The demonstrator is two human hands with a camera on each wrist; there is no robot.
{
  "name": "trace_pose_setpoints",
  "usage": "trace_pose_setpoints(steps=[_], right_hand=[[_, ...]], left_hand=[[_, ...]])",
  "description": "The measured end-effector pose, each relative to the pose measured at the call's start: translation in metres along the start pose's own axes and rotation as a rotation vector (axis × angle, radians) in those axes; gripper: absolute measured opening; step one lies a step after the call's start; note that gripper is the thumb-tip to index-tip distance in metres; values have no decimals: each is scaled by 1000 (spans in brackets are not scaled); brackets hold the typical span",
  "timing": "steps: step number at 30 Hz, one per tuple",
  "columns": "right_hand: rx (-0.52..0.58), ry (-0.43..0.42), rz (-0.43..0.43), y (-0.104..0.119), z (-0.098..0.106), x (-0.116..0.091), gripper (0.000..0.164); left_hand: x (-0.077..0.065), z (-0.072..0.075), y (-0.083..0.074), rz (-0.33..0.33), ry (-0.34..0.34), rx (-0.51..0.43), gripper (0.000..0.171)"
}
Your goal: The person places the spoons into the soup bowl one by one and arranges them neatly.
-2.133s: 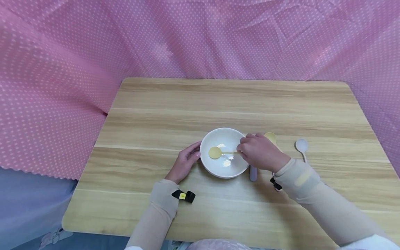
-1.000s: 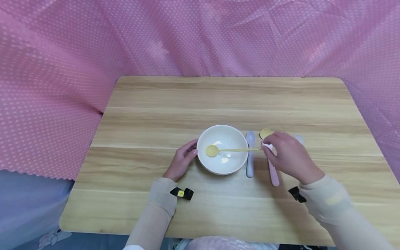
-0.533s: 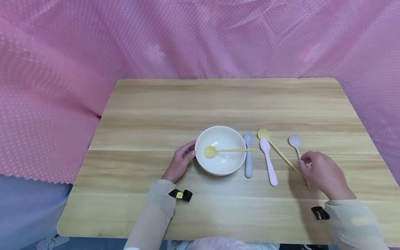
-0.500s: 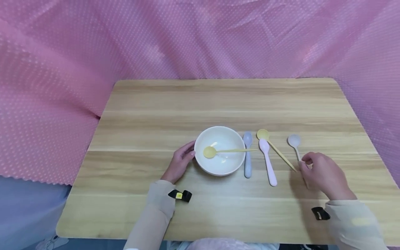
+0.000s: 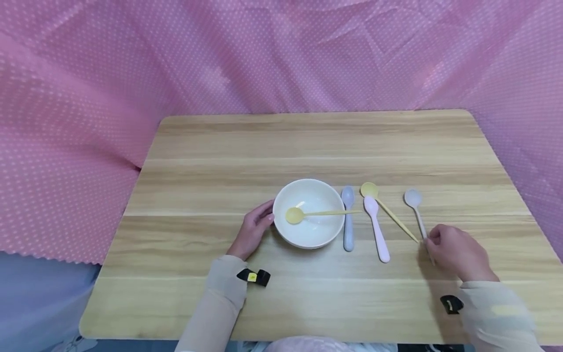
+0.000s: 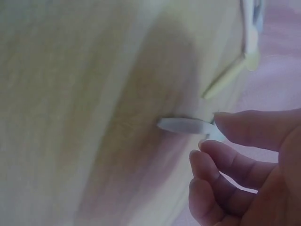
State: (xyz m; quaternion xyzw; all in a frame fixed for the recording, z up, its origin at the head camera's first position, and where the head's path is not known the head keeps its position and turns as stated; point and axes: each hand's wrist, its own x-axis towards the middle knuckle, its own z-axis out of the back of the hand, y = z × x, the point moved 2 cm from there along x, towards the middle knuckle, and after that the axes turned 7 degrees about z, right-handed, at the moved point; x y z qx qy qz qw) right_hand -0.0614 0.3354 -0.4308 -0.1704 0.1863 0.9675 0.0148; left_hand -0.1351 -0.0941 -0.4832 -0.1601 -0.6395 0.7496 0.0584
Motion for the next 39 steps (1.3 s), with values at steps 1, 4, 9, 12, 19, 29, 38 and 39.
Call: trace_pose_setpoints(steps=[1, 4, 9, 12, 19, 29, 38, 39], right_hand=[[1, 8, -3, 0, -1, 1, 26], [-1, 9, -2, 0, -5, 3, 24], [9, 2, -18, -1, -9, 6, 25], [20, 15, -36, -2, -10, 8, 26], [10, 11, -39, -3, -7, 8, 27], [70, -4, -42, -8, -11, 9, 23], [105, -35, -41, -6, -11, 11, 25], [106, -35, -41, -6, -11, 11, 25]], left_hand=[[0, 0, 0, 5, 2, 0, 45], [-1, 0, -2, 23, 12, -14, 44], [-8, -1, -20, 38, 17, -7, 44], [-14, -2, -30, 42, 13, 8, 45], [-15, -3, -28, 32, 20, 4, 44], [-13, -3, -29, 19, 19, 14, 44], [-13, -3, -29, 42, 13, 9, 44], [-13, -3, -29, 42, 13, 10, 44]])
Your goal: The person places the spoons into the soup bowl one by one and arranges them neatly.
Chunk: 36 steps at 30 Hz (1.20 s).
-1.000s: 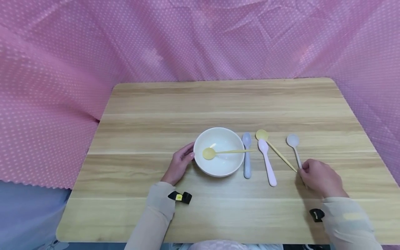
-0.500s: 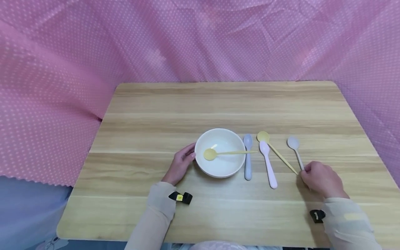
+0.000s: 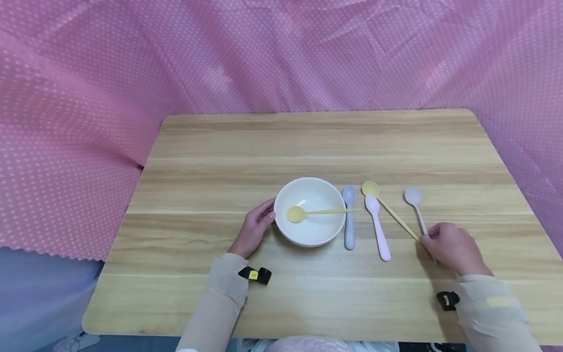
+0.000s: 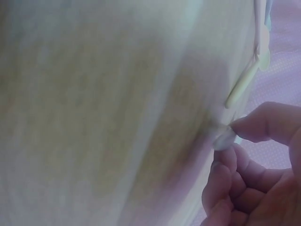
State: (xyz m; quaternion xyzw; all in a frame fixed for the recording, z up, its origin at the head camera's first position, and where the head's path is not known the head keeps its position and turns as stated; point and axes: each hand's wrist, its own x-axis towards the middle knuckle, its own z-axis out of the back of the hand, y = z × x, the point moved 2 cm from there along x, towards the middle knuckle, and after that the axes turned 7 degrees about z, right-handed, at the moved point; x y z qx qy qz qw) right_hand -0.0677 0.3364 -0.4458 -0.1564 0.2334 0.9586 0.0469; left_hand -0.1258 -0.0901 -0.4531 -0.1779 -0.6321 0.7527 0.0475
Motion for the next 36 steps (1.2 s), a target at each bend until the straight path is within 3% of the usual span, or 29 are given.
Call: trace_pose_setpoints(steps=[12, 15, 20, 24, 36], right_hand=[[-32, -4, 42, 7, 8, 0, 31], [-29, -7, 59, 10, 9, 1, 32], [-46, -68, 134, 25, 14, 1, 29], [-74, -100, 201, 41, 20, 1, 25], [-88, -59, 276, 68, 25, 4, 18]], left_hand=[[0, 1, -3, 9, -11, 29, 44], [5, 2, 8, 13, -11, 15, 44], [12, 4, 27, 9, -25, 2, 44], [12, 3, 29, -5, -38, 10, 44], [12, 4, 29, -8, -27, 13, 46]])
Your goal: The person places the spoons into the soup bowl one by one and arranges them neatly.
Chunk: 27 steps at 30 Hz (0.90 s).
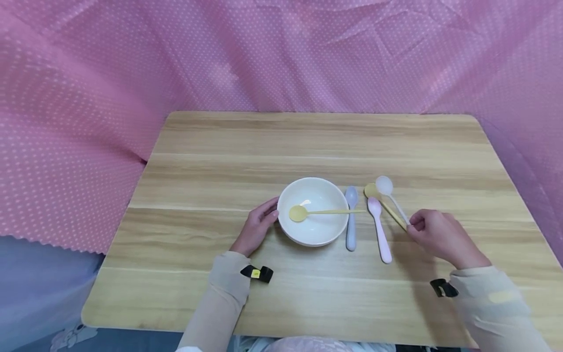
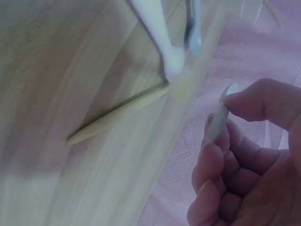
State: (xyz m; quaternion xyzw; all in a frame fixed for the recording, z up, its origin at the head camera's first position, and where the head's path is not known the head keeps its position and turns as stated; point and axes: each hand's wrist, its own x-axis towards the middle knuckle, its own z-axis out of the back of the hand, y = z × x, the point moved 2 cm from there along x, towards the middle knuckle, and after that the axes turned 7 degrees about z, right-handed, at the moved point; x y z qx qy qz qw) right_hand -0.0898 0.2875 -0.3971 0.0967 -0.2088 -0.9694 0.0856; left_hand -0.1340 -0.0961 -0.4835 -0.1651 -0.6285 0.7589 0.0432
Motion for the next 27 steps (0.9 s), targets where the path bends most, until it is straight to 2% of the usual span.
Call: trace_pose_setpoints(steps=[6, 10, 11, 13, 17, 27], right_hand=[[-7, -6, 45, 11, 3, 5, 16], [-14, -22, 66, 15, 6, 7, 15], [-20, -27, 73, 16, 7, 8, 15], [-29, -31, 91, 18, 8, 9, 15], [-55, -37, 129, 26, 10, 12, 14], [-67, -15, 171, 37, 10, 20, 14]], left_hand=[[1, 1, -2, 30, 23, -6, 45], [-8, 0, -20, 45, 28, 4, 45], [-8, -1, -20, 39, 25, 5, 45], [-7, -1, -18, 26, 15, 4, 46], [1, -1, 0, 12, -8, -5, 46], [0, -1, -3, 68, 12, -28, 47]])
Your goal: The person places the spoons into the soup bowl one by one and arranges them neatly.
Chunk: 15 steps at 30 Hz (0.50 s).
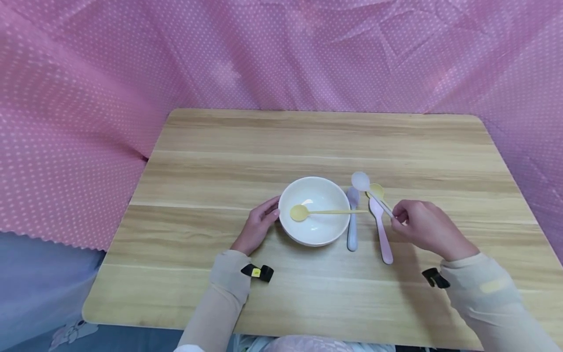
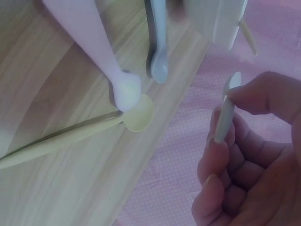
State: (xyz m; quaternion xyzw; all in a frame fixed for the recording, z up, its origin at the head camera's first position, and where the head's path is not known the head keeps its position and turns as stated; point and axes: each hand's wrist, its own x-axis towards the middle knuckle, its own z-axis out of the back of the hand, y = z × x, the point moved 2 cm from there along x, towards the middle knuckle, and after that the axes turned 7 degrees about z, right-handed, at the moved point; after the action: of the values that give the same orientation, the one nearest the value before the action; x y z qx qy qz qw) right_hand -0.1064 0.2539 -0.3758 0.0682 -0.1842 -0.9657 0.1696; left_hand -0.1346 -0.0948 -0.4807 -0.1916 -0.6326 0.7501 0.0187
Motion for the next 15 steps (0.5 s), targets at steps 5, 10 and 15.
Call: trace_pose_setpoints(steps=[5, 10, 15], right_hand=[[1, 13, 8, 3, 1, 2, 14], [-5, 16, 29, 9, 2, 3, 13], [-38, 4, 65, 17, 5, 5, 13]], left_hand=[[1, 0, 0, -18, 0, -6, 46], [1, -1, 1, -28, -15, 14, 46], [1, 0, 2, -33, -25, 26, 46]])
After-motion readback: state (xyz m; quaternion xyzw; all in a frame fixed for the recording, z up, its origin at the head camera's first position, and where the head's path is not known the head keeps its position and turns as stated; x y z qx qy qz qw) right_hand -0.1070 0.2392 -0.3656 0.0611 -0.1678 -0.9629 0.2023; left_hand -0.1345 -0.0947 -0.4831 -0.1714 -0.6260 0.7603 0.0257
